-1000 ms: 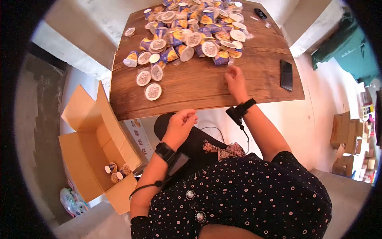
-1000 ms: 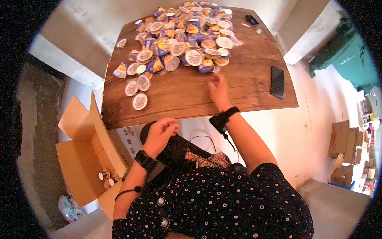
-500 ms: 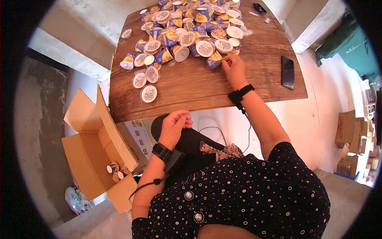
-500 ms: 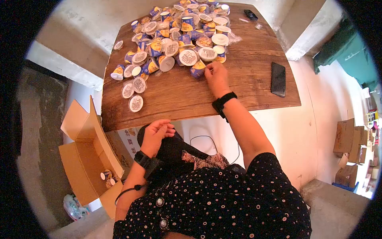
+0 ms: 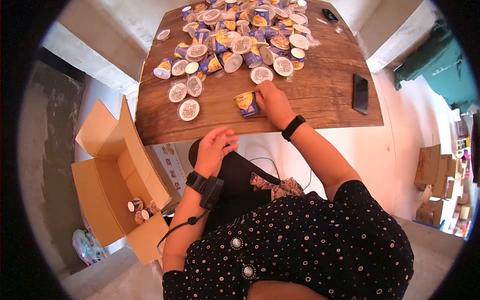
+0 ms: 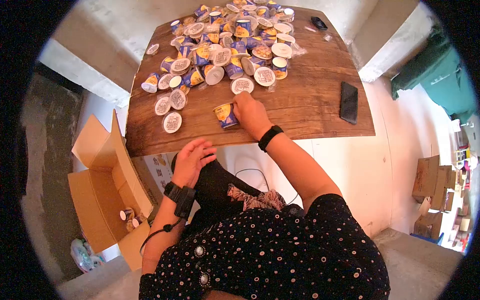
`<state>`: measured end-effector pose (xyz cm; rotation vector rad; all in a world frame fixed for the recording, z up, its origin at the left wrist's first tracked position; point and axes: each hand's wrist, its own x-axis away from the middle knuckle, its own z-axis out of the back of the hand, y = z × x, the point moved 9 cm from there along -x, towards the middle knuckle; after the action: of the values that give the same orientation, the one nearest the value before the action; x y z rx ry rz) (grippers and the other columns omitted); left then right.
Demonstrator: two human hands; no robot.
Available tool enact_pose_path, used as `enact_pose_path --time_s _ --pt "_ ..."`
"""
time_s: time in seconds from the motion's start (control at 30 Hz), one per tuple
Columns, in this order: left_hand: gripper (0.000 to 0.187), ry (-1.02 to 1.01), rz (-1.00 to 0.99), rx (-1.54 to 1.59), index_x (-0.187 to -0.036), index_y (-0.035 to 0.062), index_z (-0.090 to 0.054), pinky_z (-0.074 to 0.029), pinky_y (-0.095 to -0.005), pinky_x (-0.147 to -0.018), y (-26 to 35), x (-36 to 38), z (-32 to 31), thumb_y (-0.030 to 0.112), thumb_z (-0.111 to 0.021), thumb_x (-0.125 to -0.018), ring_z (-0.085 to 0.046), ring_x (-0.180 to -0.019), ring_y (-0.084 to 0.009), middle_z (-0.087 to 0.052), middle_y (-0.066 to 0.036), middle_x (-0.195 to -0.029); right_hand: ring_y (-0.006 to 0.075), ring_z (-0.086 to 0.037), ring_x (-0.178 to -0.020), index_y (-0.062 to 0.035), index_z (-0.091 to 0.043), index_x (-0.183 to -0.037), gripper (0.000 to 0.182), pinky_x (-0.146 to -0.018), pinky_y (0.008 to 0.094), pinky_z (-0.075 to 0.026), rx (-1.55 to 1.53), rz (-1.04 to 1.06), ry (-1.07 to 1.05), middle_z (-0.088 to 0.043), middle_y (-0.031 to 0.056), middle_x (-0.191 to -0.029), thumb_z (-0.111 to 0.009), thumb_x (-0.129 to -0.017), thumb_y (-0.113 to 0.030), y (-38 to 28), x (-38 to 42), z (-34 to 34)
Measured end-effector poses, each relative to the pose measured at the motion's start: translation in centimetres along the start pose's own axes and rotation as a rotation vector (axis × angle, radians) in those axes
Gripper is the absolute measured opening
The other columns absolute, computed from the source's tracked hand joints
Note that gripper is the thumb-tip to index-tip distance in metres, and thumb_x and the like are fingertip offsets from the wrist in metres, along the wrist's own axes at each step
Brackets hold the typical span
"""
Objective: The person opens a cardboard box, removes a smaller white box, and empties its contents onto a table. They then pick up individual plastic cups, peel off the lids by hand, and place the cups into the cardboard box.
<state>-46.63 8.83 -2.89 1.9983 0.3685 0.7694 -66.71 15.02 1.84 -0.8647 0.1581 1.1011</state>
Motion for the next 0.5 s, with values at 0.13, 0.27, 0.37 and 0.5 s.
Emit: enact_pose_path --time_s 0.13,0.27,0.37,0.5 --pt "0.030 -0.012 0.055 -0.014 -0.119 -0.0034 -0.046 -0.052 -0.0343 -0.083 -0.5 -0.7 -0.2 0.011 -0.049 -0.093 -0.059 -0.100 -0.0237 -0.053 -0.013 -0.114 0.0373 -0.060 -0.083 -0.0056 -0.056 -0.099 0.022 -0.072 0.0453 -0.048 -0.156 -0.150 -0.012 -0.060 0.0162 -0.098 -0.060 -0.082 -0.019 0.4 0.4 -0.8" --pt "0.031 -0.034 0.019 -0.052 -0.120 -0.0031 -0.045 -0.051 -0.0343 -0.083 -0.5 -0.6 -0.3 0.012 -0.048 -0.094 -0.059 -0.100 -0.0238 -0.052 -0.013 -0.115 0.0366 -0.059 -0.089 -0.0047 -0.053 -0.111 0.042 -0.077 0.0439 -0.047 -0.145 -0.217 -0.072 -0.061 0.0184 -0.099 -0.065 -0.079 -0.028 -0.2 2.5 -2.1" --pt "0.031 -0.046 -0.018 -0.026 -0.119 -0.0032 -0.046 -0.052 -0.0338 -0.083 -0.7 -0.4 0.3 0.012 -0.049 -0.093 -0.059 -0.099 -0.0237 -0.053 -0.014 -0.114 0.0357 -0.059 -0.094 -0.0024 -0.048 -0.115 0.055 -0.079 0.0433 -0.047 -0.144 -0.177 -0.144 -0.059 0.0210 -0.103 -0.069 -0.074 -0.032 -2.5 2.2 -3.2" --pt "0.029 -0.063 -0.079 -0.032 -0.117 -0.0040 -0.047 -0.053 -0.0314 -0.081 -0.3 0.1 0.6 0.008 -0.050 -0.091 -0.062 -0.093 -0.0226 -0.057 -0.013 -0.108 0.0351 -0.061 -0.085 -0.0041 -0.046 -0.116 0.054 -0.073 0.0422 -0.049 -0.160 -0.051 -0.036 -0.059 0.0207 -0.100 -0.070 -0.073 -0.028 -2.7 2.0 -4.8"
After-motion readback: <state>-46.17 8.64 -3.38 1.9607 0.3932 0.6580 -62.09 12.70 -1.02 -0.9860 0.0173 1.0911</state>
